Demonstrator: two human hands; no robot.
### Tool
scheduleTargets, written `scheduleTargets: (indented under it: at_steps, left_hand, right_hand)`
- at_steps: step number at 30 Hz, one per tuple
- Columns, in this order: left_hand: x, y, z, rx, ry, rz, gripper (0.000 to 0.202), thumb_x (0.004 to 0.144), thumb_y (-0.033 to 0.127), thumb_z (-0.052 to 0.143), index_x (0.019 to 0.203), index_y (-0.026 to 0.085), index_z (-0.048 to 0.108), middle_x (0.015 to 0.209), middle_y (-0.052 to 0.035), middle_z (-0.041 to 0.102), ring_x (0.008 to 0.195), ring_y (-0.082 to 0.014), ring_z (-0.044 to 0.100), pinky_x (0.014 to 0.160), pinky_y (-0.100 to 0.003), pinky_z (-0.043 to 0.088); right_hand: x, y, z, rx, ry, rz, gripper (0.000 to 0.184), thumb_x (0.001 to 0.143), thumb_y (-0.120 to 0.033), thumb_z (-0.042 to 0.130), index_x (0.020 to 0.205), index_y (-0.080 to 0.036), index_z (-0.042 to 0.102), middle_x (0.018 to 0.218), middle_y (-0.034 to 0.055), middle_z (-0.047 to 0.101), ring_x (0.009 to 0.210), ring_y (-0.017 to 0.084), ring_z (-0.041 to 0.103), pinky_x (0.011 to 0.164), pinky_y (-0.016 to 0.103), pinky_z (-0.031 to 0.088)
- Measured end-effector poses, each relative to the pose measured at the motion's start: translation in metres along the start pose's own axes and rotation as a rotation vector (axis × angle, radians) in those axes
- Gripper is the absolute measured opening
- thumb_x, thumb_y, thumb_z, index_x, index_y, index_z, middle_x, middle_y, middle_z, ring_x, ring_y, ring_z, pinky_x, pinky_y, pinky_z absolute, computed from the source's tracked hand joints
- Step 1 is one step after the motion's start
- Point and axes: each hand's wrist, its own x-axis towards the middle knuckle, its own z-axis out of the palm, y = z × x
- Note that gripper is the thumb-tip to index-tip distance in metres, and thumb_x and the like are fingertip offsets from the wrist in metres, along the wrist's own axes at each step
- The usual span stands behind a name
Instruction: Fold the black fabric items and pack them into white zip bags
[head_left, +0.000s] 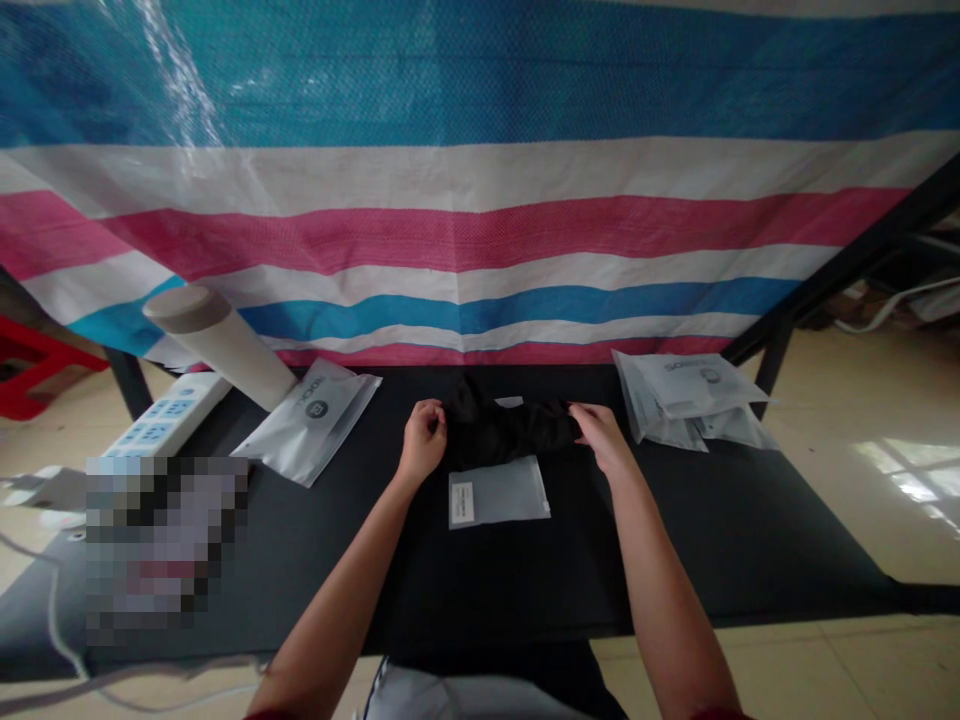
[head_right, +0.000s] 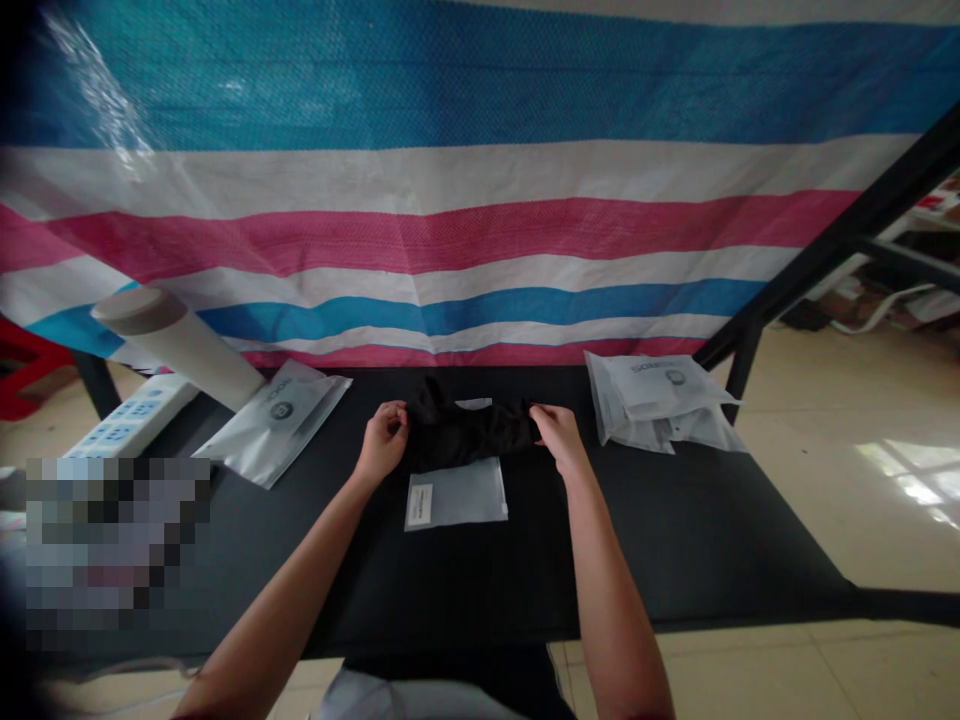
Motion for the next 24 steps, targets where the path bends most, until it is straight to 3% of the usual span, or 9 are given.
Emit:
scheduleTargets:
  at_steps: [4, 7, 12, 16, 19, 22, 24]
  left_hand:
    - [-0.004, 0.003, -0.001, 0.210, -0.088, 0.054, 0.031, 0.085, 0.016, 0.042, 0.100, 0.018, 0.069, 0.122, -0.0123, 0.053, 0.116, -0.0265, 0.054, 0.104, -0.048, 0.043]
    - [-0.009, 0.013, -0.002, 0.385, -0.151, 0.098, 0.034, 0.093, 0.034, 0.047, 0.115, 0.017, 0.067, 0.127, -0.0144, 0.051, 0.121, -0.0313, 0.047, 0.105, -0.054, 0.040]
    - [-0.015, 0.042, -0.011, 0.564, -0.217, 0.199, 0.057, 0.082, 0.063, 0.060, 0.119, 0.022, 0.066, 0.140, -0.0157, 0.040, 0.126, -0.0407, 0.037, 0.097, -0.060, 0.042]
    - [-0.014, 0.058, -0.018, 0.542, -0.341, 0.257, 0.046, 0.071, 0.057, 0.072, 0.102, 0.023, 0.072, 0.122, -0.0123, 0.055, 0.112, -0.0367, 0.048, 0.093, -0.056, 0.043]
    - [-0.010, 0.061, -0.020, 0.319, -0.497, 0.252, 0.023, 0.078, 0.044, 0.065, 0.080, 0.022, 0.072, 0.108, -0.0090, 0.066, 0.105, -0.0311, 0.054, 0.093, -0.049, 0.044]
    - [-0.010, 0.063, -0.018, -0.051, -0.562, 0.132, 0.048, 0.093, 0.044, 0.038, 0.057, 0.020, 0.058, 0.077, -0.0083, 0.069, 0.090, -0.0249, 0.060, 0.086, -0.039, 0.047]
    - [-0.013, 0.065, -0.012, -0.154, -0.500, 0.020, 0.061, 0.098, 0.046, 0.021, 0.049, 0.021, 0.046, 0.055, -0.0057, 0.059, 0.069, -0.0206, 0.059, 0.074, -0.034, 0.048]
  right_hand:
    - [0.002, 0.006, -0.002, -0.350, -0.070, -0.118, 0.035, 0.070, -0.053, 0.068, 0.078, -0.020, 0.076, 0.070, 0.0042, 0.070, 0.071, 0.025, 0.066, 0.057, 0.030, 0.047]
    - [0.001, 0.008, -0.003, -0.507, -0.078, -0.185, 0.039, 0.072, -0.061, 0.068, 0.080, -0.024, 0.077, 0.076, 0.0060, 0.072, 0.079, 0.029, 0.068, 0.067, 0.033, 0.046]
    - [0.001, 0.008, -0.006, -0.641, -0.110, -0.356, 0.043, 0.076, -0.064, 0.063, 0.064, -0.023, 0.069, 0.074, 0.0069, 0.067, 0.079, 0.027, 0.065, 0.074, 0.034, 0.045]
    - [0.004, 0.008, -0.007, -0.654, -0.061, -0.500, 0.036, 0.070, -0.056, 0.070, 0.062, -0.021, 0.066, 0.082, 0.0089, 0.064, 0.086, 0.026, 0.062, 0.085, 0.038, 0.045]
    - [0.006, 0.005, -0.006, -0.398, -0.047, -0.427, 0.043, 0.071, -0.062, 0.065, 0.071, -0.019, 0.069, 0.094, 0.0097, 0.067, 0.093, 0.026, 0.062, 0.085, 0.036, 0.046]
    - [0.006, 0.001, -0.007, -0.076, -0.152, -0.196, 0.064, 0.078, -0.079, 0.043, 0.070, -0.020, 0.065, 0.068, 0.0040, 0.065, 0.067, 0.019, 0.062, 0.073, 0.032, 0.047]
    - [0.007, 0.000, -0.007, 0.028, -0.181, -0.121, 0.069, 0.078, -0.083, 0.035, 0.068, -0.020, 0.062, 0.046, -0.0013, 0.053, 0.047, 0.014, 0.050, 0.066, 0.031, 0.047]
